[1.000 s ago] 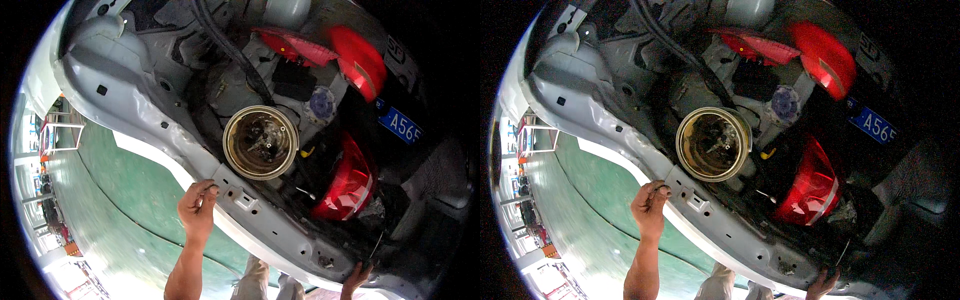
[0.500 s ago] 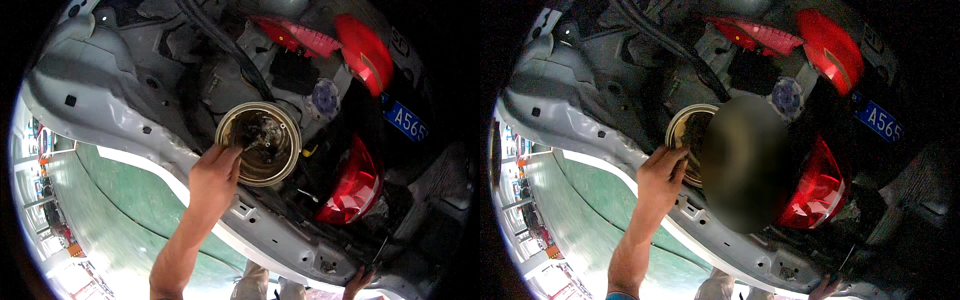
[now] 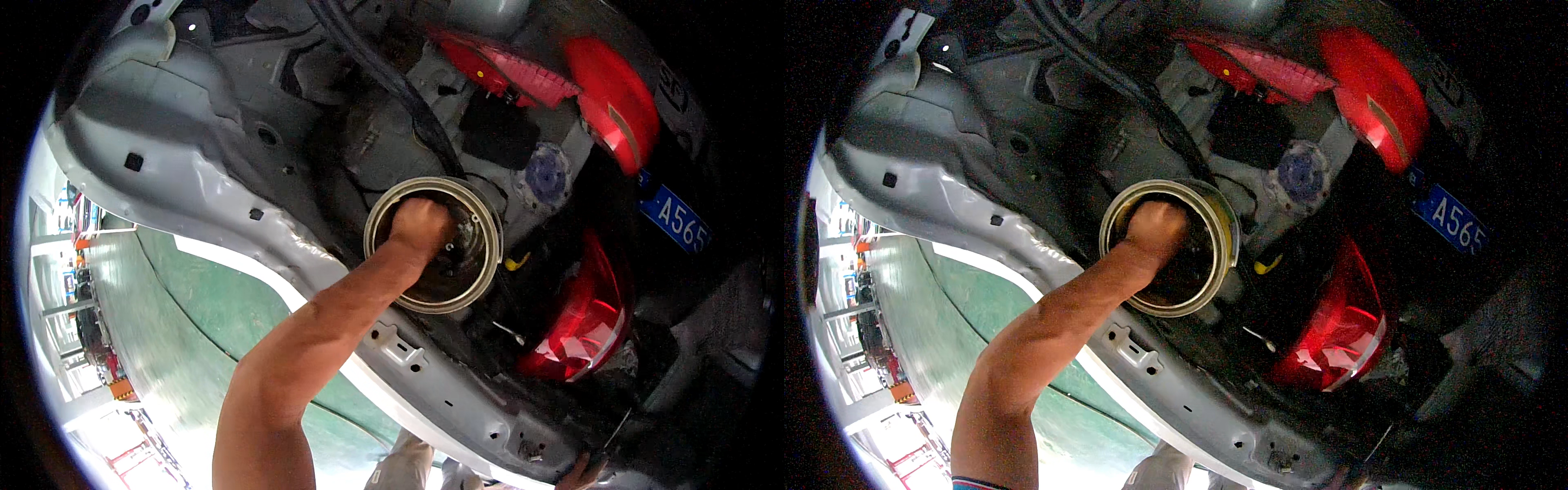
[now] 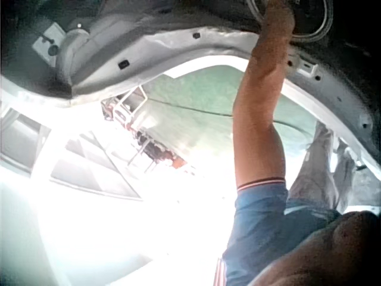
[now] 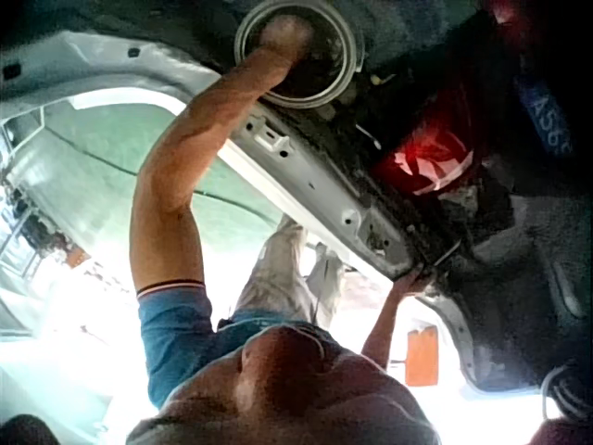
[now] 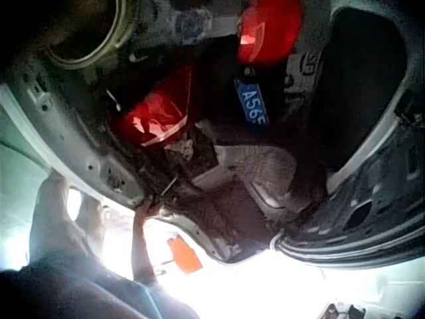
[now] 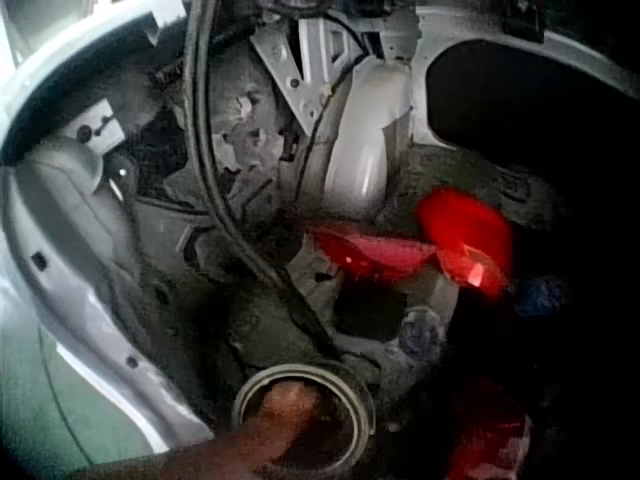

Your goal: The person aligns a white car bumper to the rear of a white sedan and secures it using a screwdriver. They repeatedly retrieve screws from a small metal can inside the trunk and fasten them along the bumper edge.

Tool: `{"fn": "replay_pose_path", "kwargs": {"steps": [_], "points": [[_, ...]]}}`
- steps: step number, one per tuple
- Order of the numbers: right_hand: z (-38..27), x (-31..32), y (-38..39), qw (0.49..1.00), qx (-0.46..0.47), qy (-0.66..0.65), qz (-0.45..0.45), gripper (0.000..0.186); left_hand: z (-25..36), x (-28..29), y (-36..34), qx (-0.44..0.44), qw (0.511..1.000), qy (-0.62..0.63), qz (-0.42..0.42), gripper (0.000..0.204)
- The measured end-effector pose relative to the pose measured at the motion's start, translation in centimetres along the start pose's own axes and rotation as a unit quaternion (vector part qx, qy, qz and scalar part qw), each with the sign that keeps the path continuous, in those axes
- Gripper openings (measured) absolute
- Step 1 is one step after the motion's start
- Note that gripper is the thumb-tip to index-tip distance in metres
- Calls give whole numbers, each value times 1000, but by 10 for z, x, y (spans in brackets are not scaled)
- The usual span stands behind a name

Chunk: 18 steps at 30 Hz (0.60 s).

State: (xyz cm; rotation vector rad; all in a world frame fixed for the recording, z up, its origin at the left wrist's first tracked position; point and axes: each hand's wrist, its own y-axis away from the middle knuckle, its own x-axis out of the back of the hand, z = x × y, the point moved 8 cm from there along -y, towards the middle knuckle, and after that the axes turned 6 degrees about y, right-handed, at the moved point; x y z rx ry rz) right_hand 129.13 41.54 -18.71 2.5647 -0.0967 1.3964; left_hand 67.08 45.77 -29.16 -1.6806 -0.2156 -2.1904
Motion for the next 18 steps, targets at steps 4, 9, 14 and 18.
{"fn": "replay_pose_path", "kwargs": {"steps": [4, 9, 14, 18], "points": [[26, 5, -4, 997, 76, 5, 3, 62, -3, -5, 2, -21, 999, -33, 35, 11], [32, 7, -2, 999, 45, -1, 14, 56, -7, -17, -1, 25, 995, -36, -91, 13], [7, 4, -8, 1000, 12, 3, -5, 51, 0, 9, 0, 106, 987, -6, -119, 14], [15, 3, -5, 999, 32, 17, 9, 48, 48, 94, 9, 72, 986, -43, -143, 20]]}}
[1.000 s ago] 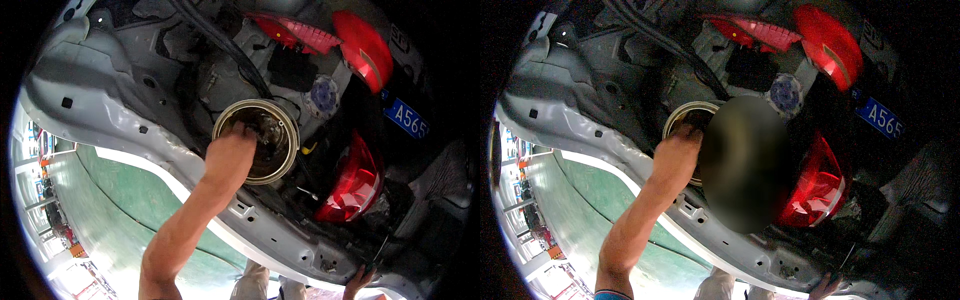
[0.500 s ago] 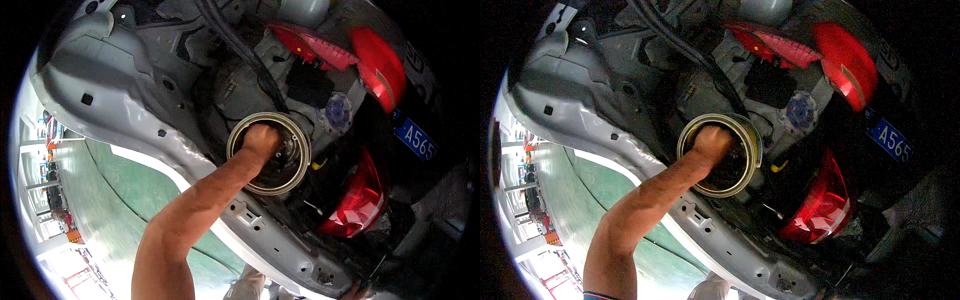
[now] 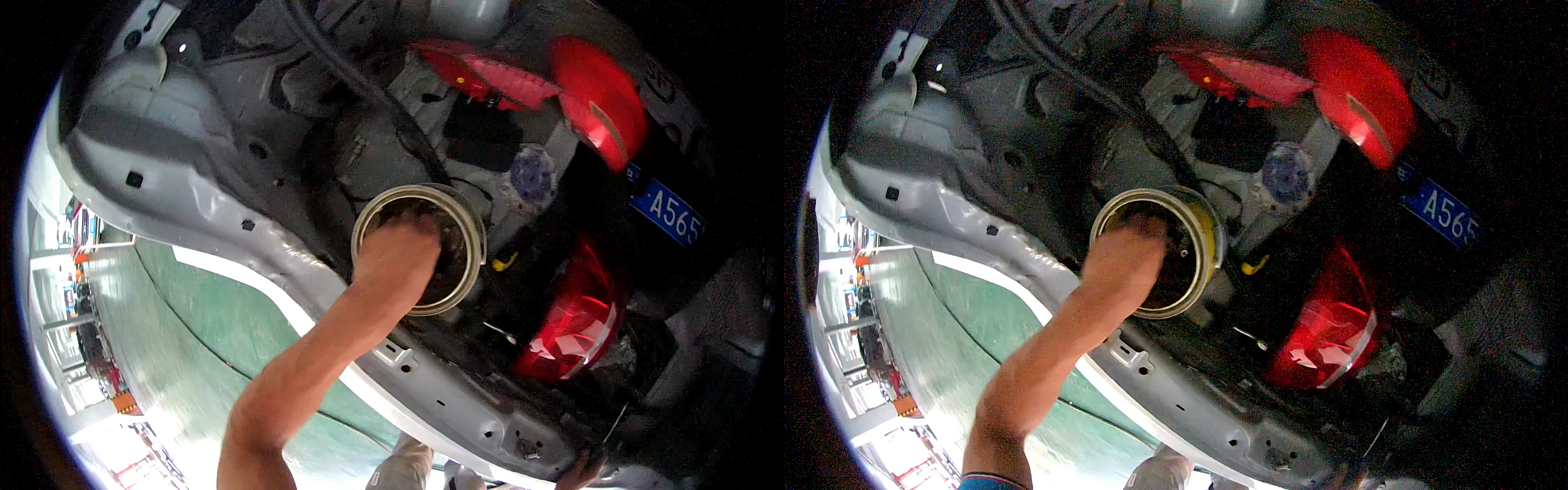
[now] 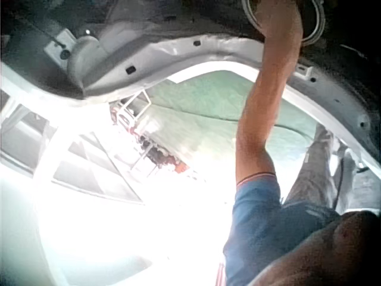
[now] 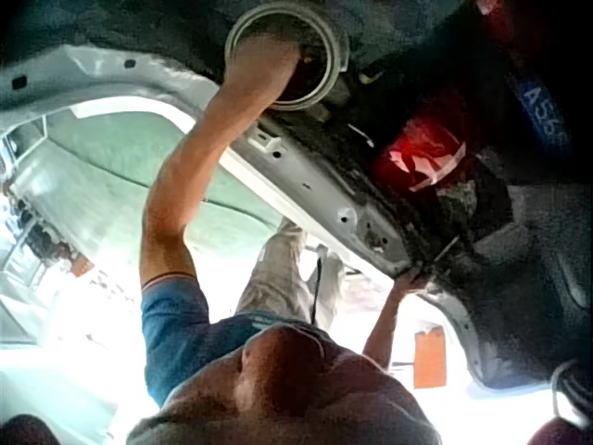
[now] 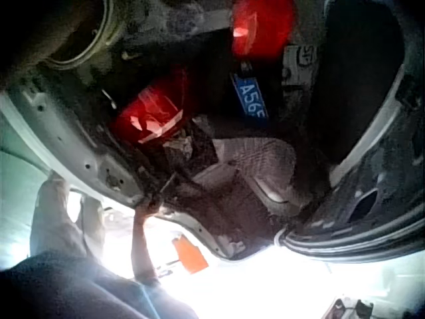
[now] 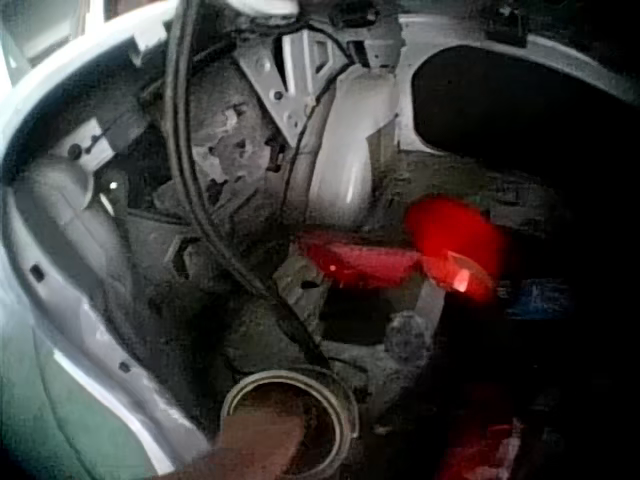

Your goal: The person aligns a white car bumper to the rear of a white sedan and secures it using a screwdriver. They repeatedly retrieve screws from a small metal can inside the trunk and fasten them along the bumper edge.

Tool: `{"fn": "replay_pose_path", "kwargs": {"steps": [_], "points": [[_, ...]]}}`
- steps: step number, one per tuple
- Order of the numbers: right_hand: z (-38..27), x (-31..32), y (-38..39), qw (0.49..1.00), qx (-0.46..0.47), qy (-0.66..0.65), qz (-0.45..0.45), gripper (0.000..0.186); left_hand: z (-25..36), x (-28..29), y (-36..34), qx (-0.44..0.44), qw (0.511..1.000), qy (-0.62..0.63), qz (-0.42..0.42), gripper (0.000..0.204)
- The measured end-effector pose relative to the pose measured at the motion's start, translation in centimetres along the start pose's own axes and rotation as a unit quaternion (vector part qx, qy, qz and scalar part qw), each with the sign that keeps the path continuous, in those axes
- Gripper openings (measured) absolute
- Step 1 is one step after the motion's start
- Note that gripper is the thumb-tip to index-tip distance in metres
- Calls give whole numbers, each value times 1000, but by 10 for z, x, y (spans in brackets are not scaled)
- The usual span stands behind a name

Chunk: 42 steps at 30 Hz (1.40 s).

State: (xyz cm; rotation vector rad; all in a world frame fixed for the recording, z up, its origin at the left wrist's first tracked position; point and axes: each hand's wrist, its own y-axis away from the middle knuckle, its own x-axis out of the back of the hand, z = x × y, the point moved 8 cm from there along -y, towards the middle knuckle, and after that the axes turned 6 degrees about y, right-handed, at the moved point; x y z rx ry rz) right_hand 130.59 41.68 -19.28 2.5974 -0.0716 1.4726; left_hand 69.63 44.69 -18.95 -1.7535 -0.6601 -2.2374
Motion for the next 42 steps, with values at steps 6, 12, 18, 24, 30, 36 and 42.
{"fn": "replay_pose_path", "kwargs": {"steps": [6, 12, 18, 24, 30, 36, 42], "points": [[41, 1, 6, 999, -39, -2, 3, 51, -14, 6, 86, 134, 592, 795, 21, 17], [20, -2, -1, 1000, 8, 4, -21, 49, 20, -10, 113, 82, 372, 924, -7, 30], [3, -2, 2, 995, 60, 74, -16, 38, 47, 3, 133, 58, 365, 929, 4, 23], [-17, 1, 3, 987, 144, 58, 49, 37, 111, 19, 171, 55, 326, 942, -65, 25], [6, 21, 19, 989, 86, 106, -50, 49, 218, 34, 271, 120, 462, 875, -84, 16], [14, 208, 129, 941, 96, -285, -153, 45, 318, -12, 427, 119, 602, 735, -289, 12], [175, 379, 263, 942, 17, -322, -94, 40, 459, -55, 553, -38, 686, 623, -374, 26]]}}
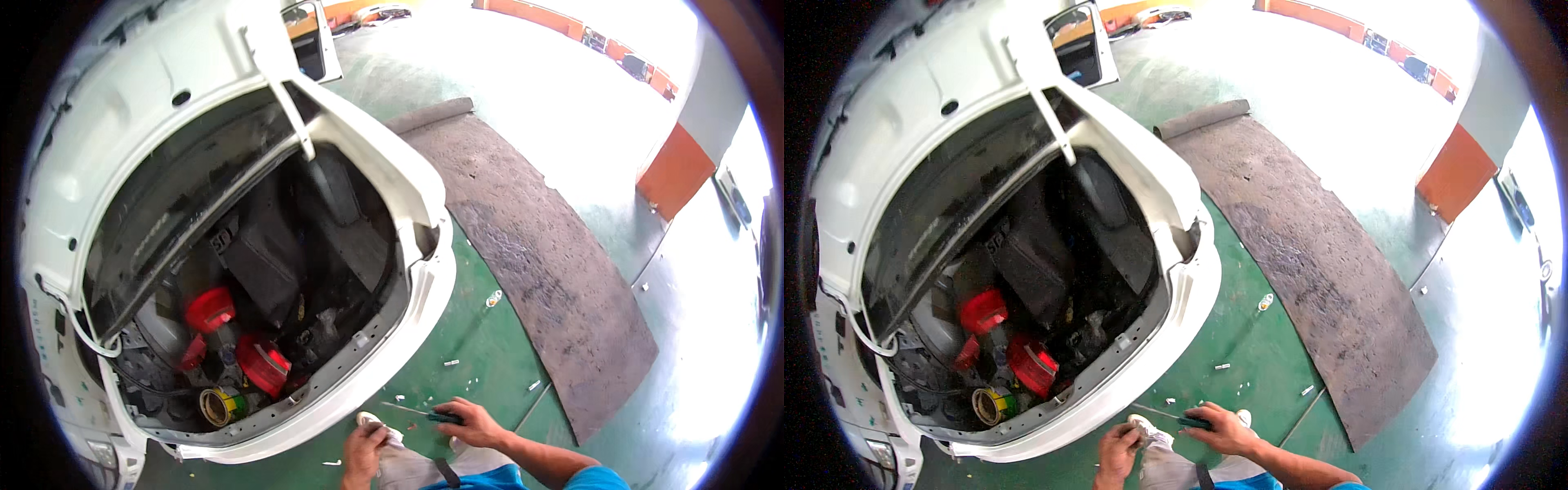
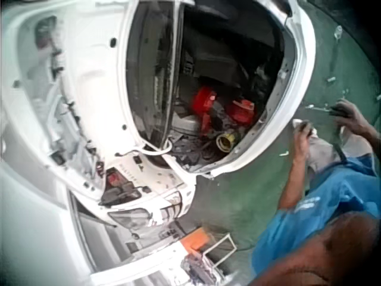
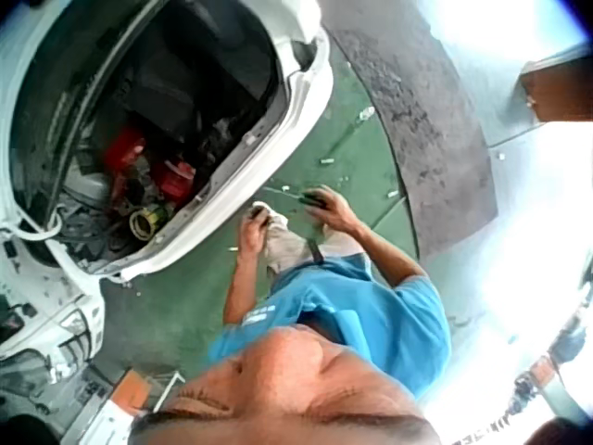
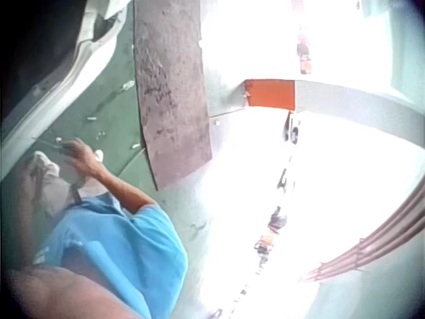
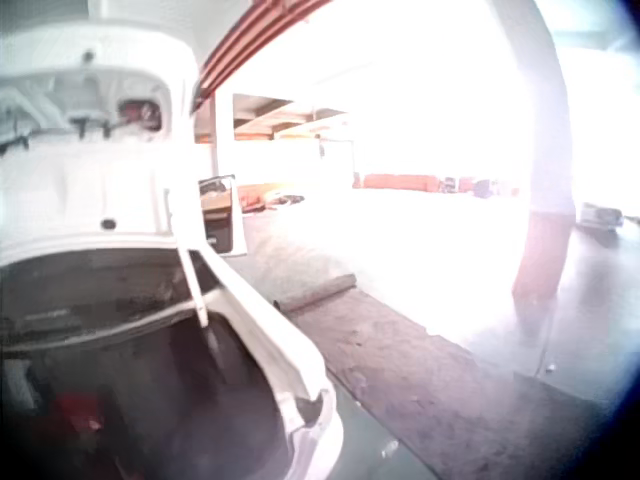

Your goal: The person aligns a white car bumper to the rear of a white sedan and secures it using a screwdriver. They repeatedly retrieve screws from a small metal can inside the trunk and fasten them along the bumper edge.

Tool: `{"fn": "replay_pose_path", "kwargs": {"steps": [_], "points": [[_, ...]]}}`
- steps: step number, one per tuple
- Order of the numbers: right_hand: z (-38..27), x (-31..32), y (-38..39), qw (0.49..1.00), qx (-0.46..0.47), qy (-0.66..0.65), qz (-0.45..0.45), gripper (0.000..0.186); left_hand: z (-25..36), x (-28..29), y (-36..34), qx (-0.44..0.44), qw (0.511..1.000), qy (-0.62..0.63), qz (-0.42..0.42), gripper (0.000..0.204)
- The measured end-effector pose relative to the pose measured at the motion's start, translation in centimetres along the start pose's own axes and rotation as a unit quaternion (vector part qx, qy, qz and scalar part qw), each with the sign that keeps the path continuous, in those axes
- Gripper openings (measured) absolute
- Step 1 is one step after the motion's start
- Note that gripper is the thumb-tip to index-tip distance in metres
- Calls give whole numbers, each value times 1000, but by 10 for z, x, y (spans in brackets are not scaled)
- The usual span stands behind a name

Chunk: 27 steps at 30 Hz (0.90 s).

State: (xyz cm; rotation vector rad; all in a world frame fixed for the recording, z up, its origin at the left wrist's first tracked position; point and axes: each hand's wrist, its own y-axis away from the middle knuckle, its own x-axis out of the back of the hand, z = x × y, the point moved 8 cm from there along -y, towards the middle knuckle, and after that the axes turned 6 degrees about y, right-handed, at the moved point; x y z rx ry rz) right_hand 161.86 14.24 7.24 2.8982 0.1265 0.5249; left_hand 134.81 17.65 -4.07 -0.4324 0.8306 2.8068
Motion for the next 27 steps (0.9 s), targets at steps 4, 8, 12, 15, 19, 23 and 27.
{"fn": "replay_pose_path", "kwargs": {"steps": [4, 8, 12, 15, 19, 23, 27], "points": [[31, 90, 75, 993, -47, -70, 87, 40, 27, -132, 6, 49, 998, 49, -12, 28], [30, 141, 112, 978, -100, -147, 110, 36, 42, -199, 3, 11, 997, 40, -71, 17], [24, 174, 111, 975, -71, -163, 130, 31, 71, -245, 0, -4, 996, 19, -86, 18], [10, 200, 101, 984, -32, -111, 138, 31, 81, -266, -9, -7, 992, 59, -107, 18], [-11, 231, 72, 987, 32, -91, 131, 31, 89, -282, -35, -11, 979, 140, -149, 19], [-19, 254, 45, 990, 35, -43, 129, 31, 105, -305, -66, -4, 967, 178, -183, 20], [-25, 274, 14, 990, 29, -50, 132, 30, 124, -316, -100, -5, 970, 145, -194, 20]]}}
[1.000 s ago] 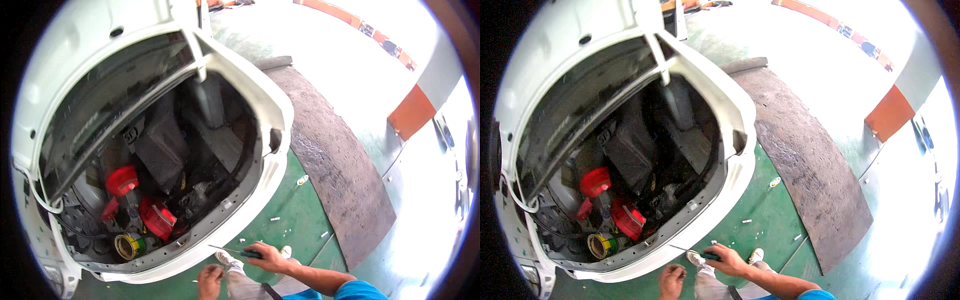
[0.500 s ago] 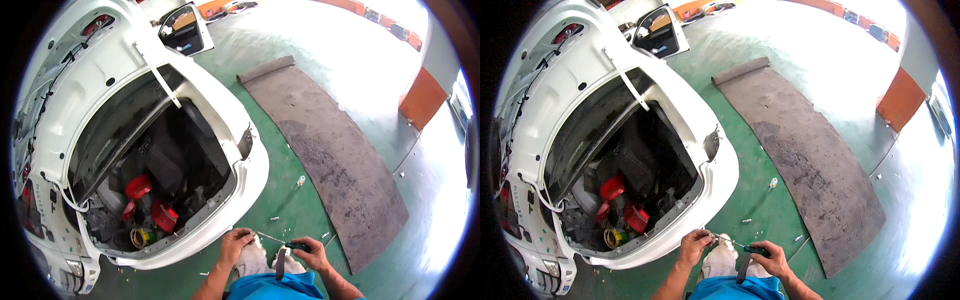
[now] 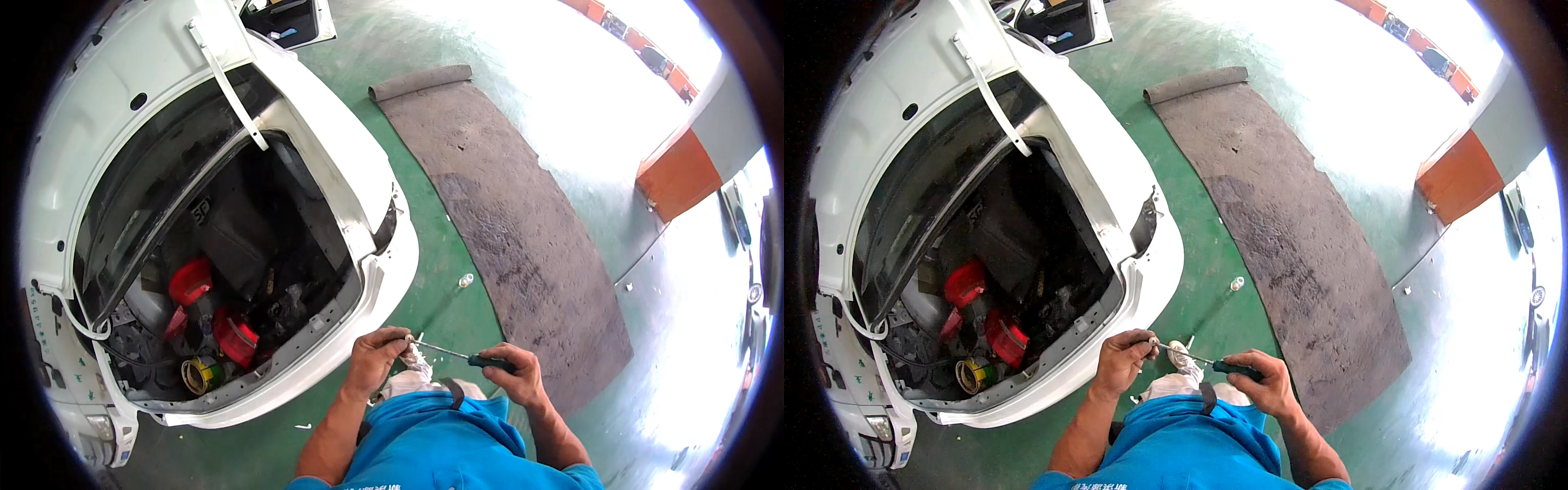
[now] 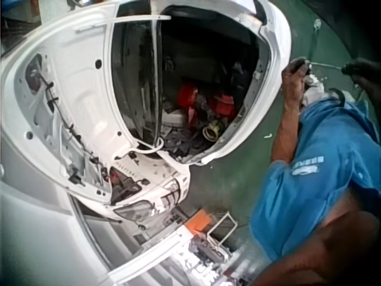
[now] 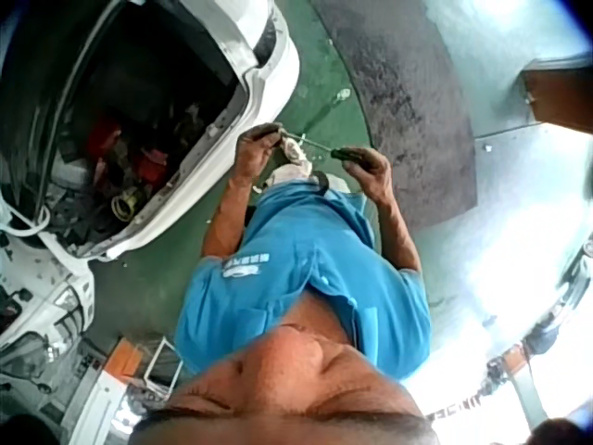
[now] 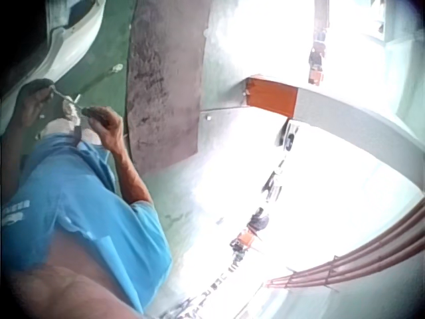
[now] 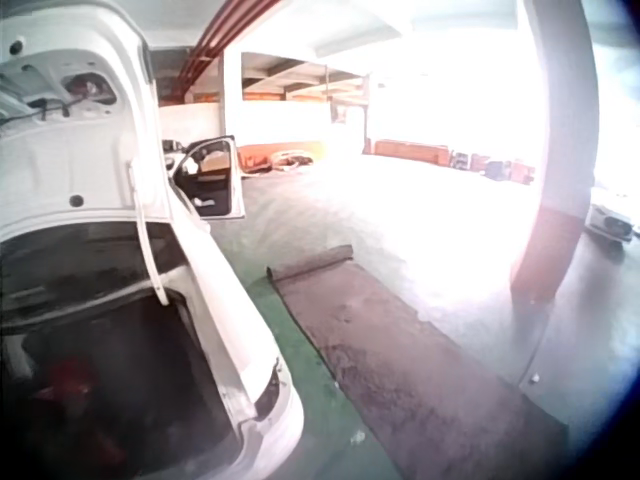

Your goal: The person aligns a white car bumper to the rear of a white sedan and secures it using a screwdriver. They repeatedly retrieve screws from a small metal can inside the trunk and fasten them along the bumper edge.

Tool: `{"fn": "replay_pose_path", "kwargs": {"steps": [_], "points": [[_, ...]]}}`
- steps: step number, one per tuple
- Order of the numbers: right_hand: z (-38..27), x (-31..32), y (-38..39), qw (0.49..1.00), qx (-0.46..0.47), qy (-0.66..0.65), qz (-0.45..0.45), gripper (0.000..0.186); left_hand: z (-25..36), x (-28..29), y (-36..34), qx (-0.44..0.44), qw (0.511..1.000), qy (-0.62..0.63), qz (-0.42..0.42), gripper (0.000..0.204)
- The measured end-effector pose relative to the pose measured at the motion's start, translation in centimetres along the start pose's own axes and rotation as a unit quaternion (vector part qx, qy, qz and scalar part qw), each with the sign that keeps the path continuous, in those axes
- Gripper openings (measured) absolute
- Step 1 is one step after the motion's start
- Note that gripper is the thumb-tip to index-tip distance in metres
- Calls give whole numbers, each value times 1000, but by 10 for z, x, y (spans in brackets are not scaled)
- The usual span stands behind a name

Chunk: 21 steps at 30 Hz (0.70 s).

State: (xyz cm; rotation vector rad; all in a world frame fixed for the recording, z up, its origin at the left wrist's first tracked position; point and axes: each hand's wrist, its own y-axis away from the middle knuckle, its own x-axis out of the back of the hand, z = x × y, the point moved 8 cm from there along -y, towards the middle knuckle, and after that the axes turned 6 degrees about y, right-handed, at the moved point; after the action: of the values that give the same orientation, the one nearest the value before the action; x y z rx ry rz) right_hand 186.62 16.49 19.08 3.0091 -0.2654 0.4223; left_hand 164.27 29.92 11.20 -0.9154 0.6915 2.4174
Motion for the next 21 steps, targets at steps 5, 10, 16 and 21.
{"fn": "replay_pose_path", "kwargs": {"steps": [5, 10, 16, 21], "points": [[16, 1, -37, 995, -88, -33, -27, 29, 32, -2, -32, 4, 983, -183, -14, 19], [22, 8, -74, 981, -181, -55, -49, 30, 37, 3, -52, 17, 972, -233, -12, 17], [12, 22, -138, 989, 15, 71, -128, 27, 20, 14, -82, 91, 958, -261, 79, 20], [3, 28, -201, 968, 85, 116, -207, 32, -13, 35, -118, 76, 983, -75, 148, 25]]}}
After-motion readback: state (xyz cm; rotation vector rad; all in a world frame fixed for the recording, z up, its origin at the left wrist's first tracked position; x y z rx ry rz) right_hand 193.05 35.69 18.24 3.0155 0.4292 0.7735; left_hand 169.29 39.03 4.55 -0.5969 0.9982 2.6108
